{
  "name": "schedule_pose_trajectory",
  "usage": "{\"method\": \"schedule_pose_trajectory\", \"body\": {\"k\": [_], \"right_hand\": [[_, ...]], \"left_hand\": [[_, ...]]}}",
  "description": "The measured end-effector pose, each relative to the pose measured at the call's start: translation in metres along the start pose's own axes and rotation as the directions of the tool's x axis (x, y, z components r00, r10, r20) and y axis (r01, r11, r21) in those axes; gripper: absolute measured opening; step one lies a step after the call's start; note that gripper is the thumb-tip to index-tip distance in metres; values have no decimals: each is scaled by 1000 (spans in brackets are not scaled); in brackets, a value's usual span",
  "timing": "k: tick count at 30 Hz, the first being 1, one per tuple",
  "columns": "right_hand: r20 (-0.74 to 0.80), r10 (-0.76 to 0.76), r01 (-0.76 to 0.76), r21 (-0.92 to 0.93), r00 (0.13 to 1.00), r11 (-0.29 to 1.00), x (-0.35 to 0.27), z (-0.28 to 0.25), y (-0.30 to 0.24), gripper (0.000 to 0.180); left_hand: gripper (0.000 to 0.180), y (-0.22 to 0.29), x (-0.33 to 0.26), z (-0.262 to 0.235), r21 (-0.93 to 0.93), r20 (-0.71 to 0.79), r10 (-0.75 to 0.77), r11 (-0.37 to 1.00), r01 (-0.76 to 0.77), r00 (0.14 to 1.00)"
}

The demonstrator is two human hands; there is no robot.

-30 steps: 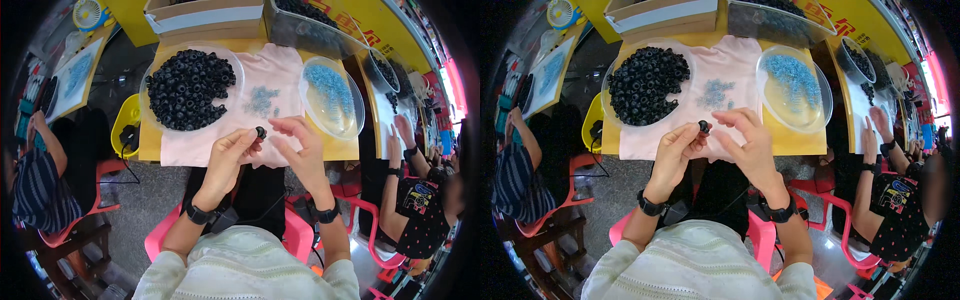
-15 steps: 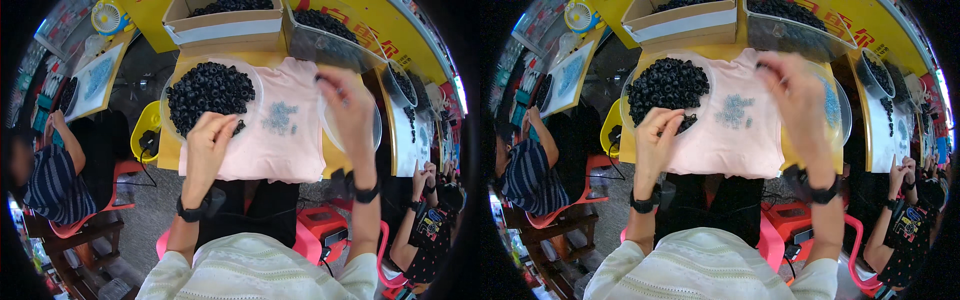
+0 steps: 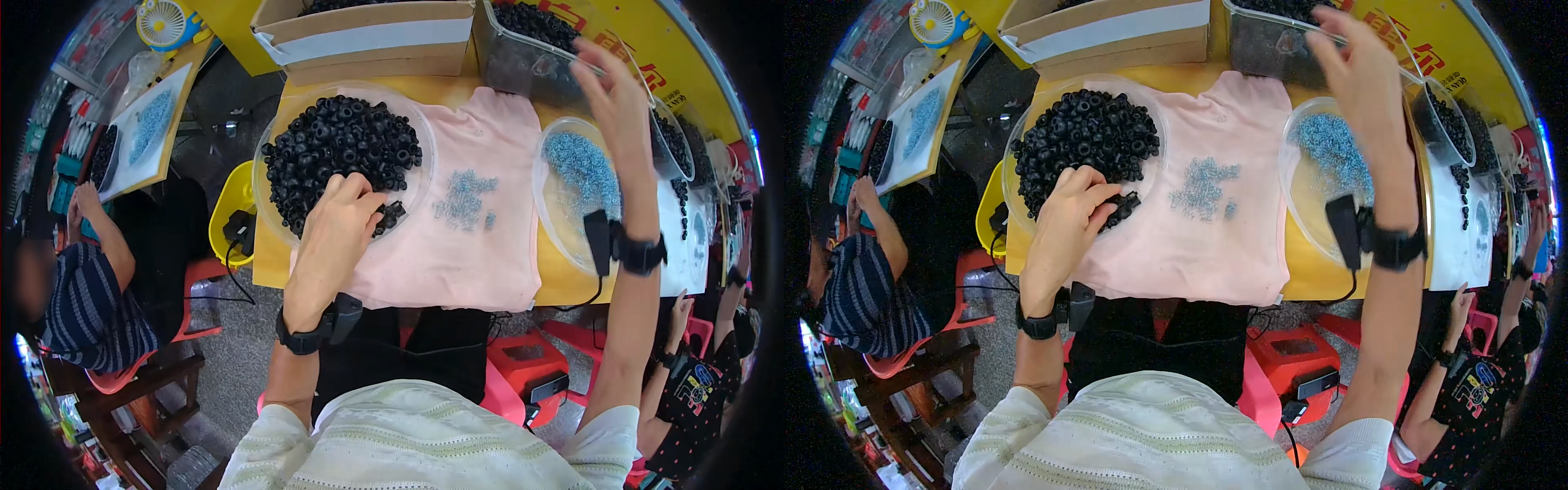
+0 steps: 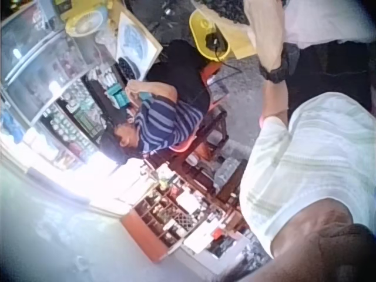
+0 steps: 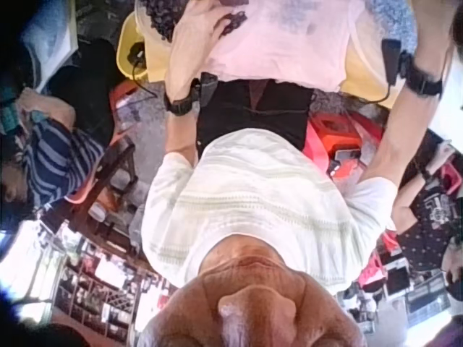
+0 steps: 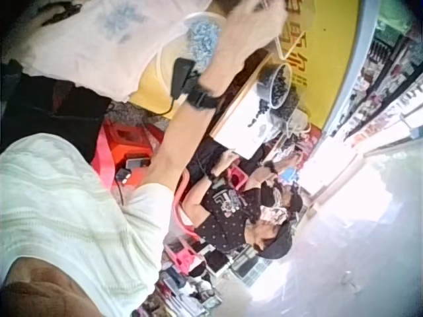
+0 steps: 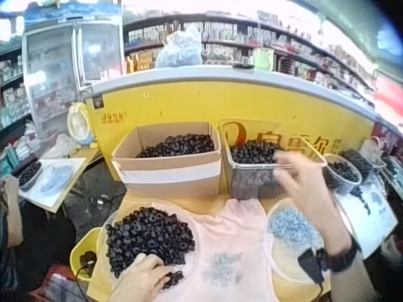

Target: Inserting tiny blue beads into black plastic ring components at an assembly table.

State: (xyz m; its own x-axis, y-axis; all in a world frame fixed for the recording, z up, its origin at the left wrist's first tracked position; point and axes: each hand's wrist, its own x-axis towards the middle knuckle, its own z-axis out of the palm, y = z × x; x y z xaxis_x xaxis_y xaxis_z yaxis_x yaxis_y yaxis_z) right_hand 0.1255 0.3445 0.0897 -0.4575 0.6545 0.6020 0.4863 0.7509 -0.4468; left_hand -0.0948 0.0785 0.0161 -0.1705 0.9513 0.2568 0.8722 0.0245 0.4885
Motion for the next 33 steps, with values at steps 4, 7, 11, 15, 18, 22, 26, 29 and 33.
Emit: {"method": "schedule_pose_trajectory", "body": {"k": [4,7,11,15,18,22,26,29,33], "right_hand": [[267,99,-128,94,958,987,-63,8,-47,19],[361,92,-128,77,928,989,-98,10,-70,15],[403,180,-232,83,897,969,-127,7,-85,11],[395,216,-280,111,893,954,-144,6,-84,11],[357,228,-279,99,906,955,-158,10,-78,13],[298,273,-323,132,915,937,-170,20,-76,16],[297,294,-344,131,908,930,-172,32,-76,14],[248,296,-328,100,922,939,-173,39,-74,13],[219,229,-237,14,948,971,-179,42,-68,13]], "left_hand": [[21,0,1,3,42,-7,-23,999,23,1000],[21,-1,4,6,50,-32,7,999,-5,999],[23,3,1,0,-65,-20,24,998,-25,1000],[25,7,1,-1,-97,15,64,993,-63,998],[24,6,6,4,-57,10,59,997,-58,998],[21,2,7,11,-46,-34,43,998,-45,998],[20,3,3,12,-50,-98,34,998,-39,995],[18,9,2,8,-195,-192,-5,980,-33,981],[16,24,-6,1,-488,-162,-210,866,106,964]]}}
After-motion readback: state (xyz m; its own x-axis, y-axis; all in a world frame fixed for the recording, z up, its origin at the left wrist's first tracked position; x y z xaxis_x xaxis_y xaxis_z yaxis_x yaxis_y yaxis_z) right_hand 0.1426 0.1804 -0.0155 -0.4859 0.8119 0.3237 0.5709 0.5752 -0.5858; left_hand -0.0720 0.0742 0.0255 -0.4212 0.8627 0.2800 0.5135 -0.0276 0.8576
